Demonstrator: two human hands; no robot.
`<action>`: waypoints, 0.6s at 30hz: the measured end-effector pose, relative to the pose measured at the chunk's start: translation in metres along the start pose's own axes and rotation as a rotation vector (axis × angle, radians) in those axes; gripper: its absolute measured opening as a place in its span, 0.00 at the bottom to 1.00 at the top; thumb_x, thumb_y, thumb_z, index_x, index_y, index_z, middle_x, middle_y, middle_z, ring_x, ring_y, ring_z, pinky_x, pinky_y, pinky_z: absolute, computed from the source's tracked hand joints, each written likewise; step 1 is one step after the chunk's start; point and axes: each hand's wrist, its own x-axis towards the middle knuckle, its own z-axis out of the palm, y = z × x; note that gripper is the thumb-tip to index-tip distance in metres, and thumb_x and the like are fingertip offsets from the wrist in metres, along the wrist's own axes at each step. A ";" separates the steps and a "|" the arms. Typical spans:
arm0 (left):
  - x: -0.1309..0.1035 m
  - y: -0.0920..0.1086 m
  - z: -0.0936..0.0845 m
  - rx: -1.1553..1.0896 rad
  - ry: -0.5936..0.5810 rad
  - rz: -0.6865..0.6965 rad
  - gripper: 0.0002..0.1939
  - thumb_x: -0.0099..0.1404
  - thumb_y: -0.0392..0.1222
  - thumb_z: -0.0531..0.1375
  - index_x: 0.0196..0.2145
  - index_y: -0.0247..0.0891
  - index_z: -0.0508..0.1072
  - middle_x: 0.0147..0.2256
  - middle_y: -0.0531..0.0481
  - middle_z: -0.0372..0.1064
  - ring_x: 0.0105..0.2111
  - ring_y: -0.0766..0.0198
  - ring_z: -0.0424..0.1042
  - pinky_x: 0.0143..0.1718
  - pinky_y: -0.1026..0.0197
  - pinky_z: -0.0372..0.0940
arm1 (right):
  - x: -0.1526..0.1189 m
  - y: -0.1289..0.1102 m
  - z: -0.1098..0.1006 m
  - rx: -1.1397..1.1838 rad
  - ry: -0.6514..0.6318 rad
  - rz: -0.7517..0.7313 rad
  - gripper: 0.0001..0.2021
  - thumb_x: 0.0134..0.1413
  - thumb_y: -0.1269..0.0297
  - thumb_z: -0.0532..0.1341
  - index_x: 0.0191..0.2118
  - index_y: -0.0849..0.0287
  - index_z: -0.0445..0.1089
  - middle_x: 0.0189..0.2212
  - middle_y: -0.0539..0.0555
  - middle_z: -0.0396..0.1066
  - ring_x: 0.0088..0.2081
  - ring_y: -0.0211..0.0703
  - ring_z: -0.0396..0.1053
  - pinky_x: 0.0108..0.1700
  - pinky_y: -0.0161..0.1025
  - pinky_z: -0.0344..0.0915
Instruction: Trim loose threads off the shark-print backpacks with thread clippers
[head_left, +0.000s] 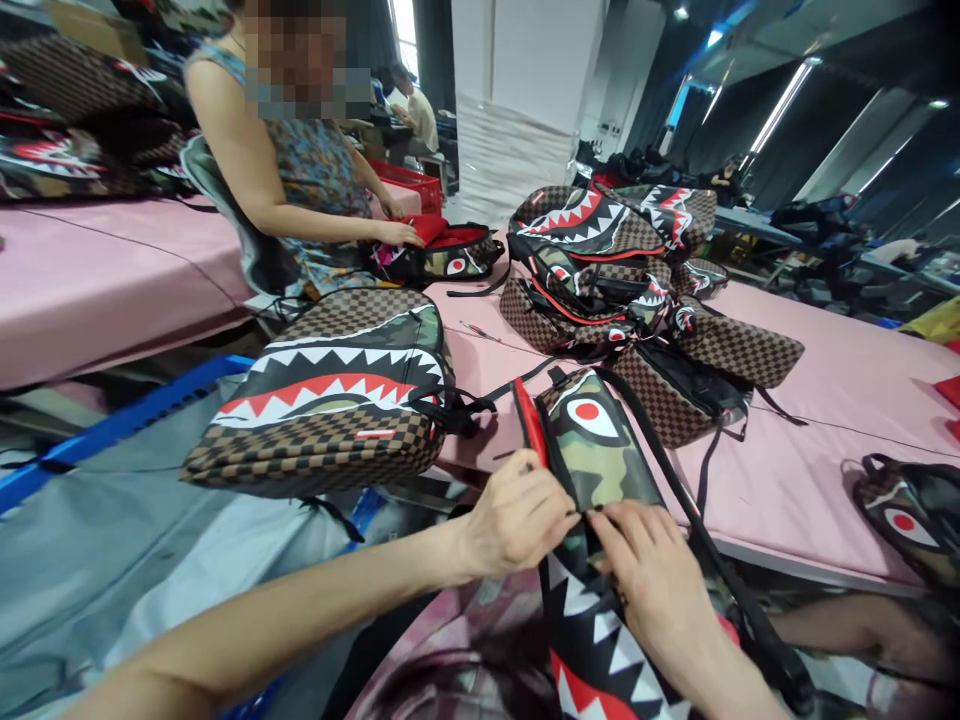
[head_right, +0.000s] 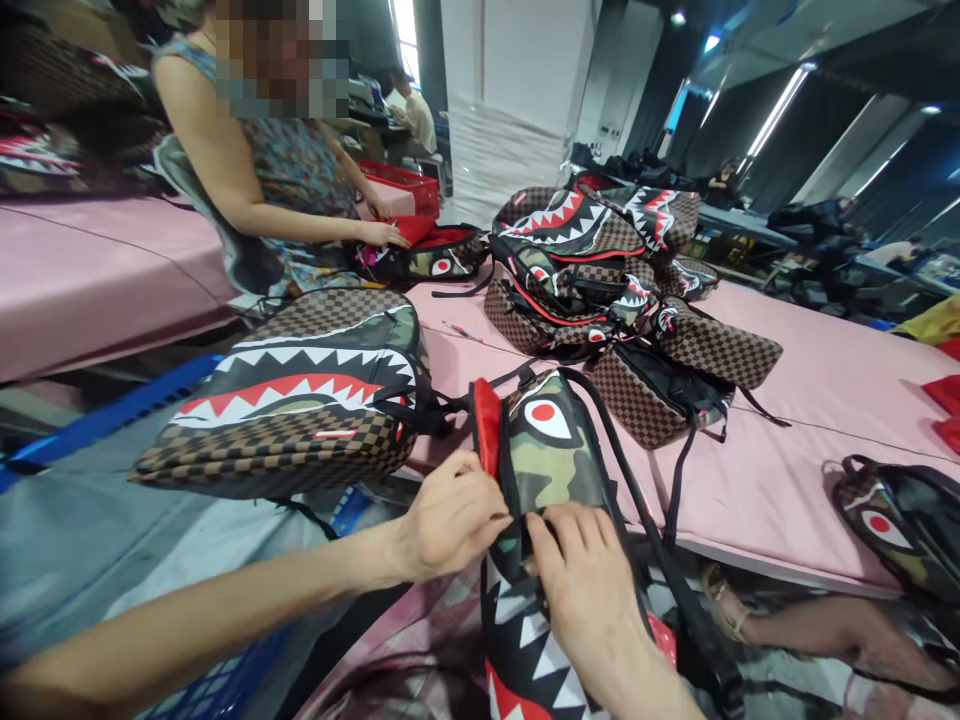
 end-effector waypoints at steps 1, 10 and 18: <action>0.010 -0.003 -0.001 0.004 0.046 -0.010 0.03 0.62 0.31 0.54 0.30 0.34 0.64 0.24 0.51 0.69 0.26 0.65 0.67 0.33 0.57 0.59 | 0.009 0.001 -0.005 0.090 0.013 0.031 0.13 0.59 0.75 0.48 0.44 0.61 0.66 0.35 0.57 0.70 0.37 0.45 0.65 0.39 0.43 0.61; 0.102 -0.146 -0.003 0.216 0.041 -0.861 0.08 0.62 0.39 0.52 0.29 0.34 0.67 0.29 0.46 0.67 0.36 0.58 0.68 0.40 0.58 0.60 | -0.032 0.023 -0.002 0.884 0.252 0.511 0.12 0.60 0.60 0.53 0.28 0.58 0.66 0.22 0.50 0.62 0.27 0.39 0.61 0.29 0.36 0.57; -0.032 -0.163 0.088 -0.489 -0.309 -1.405 0.15 0.61 0.41 0.47 0.20 0.34 0.61 0.15 0.51 0.60 0.20 0.67 0.64 0.25 0.64 0.60 | -0.127 0.081 0.114 0.790 0.661 1.383 0.23 0.38 0.42 0.62 0.25 0.61 0.67 0.19 0.49 0.63 0.24 0.40 0.61 0.28 0.37 0.57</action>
